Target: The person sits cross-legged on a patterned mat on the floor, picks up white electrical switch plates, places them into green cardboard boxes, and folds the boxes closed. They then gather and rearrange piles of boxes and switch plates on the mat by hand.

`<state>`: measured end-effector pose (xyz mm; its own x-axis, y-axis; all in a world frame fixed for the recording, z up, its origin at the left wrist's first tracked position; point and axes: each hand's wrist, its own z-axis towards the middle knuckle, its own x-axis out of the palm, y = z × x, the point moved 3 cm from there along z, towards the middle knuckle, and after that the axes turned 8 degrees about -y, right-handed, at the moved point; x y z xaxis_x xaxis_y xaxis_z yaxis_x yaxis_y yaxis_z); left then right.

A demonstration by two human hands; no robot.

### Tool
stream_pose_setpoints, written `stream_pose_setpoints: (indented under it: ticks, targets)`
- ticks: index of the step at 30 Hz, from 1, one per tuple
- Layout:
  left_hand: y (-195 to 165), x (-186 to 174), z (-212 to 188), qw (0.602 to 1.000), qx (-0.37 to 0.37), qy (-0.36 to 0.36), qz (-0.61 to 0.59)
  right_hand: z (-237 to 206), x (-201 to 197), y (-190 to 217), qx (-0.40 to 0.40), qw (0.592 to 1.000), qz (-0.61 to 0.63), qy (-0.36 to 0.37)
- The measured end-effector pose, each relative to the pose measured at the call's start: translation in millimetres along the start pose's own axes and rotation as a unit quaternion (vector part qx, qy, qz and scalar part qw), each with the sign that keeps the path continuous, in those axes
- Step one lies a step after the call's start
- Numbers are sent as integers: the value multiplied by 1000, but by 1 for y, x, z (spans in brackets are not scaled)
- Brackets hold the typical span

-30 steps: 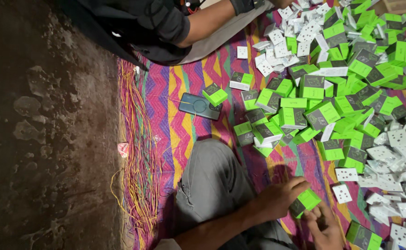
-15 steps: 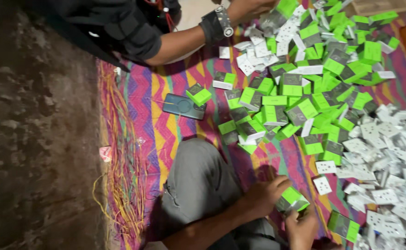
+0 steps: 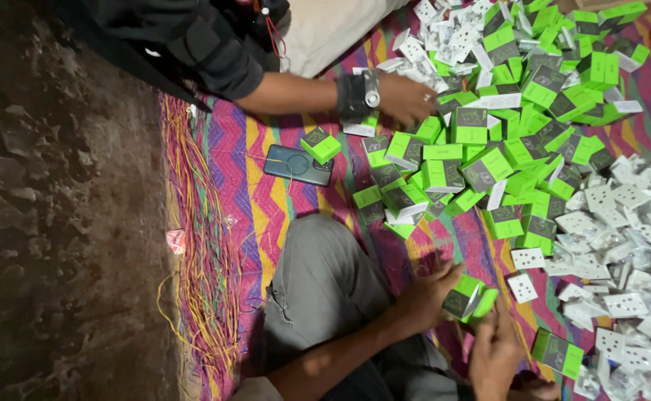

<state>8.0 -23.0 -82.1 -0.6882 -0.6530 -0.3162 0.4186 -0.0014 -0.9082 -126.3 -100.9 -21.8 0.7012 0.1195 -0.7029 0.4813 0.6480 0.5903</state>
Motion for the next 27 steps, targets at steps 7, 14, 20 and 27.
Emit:
stream_pose_setpoints:
  ticks: [7,14,20,27]
  targets:
    - [8,13,-8,997,13,51,-63,1,3,14,142,987,46,52]
    - [6,15,-4,984,7,120,-132,-17,9,-41,159,985,61,-11]
    - [9,16,6,951,-144,82,-261,-31,25,-88,308,906,289,-38]
    - [18,9,7,966,-166,-8,-198,-24,39,-49,412,809,418,27]
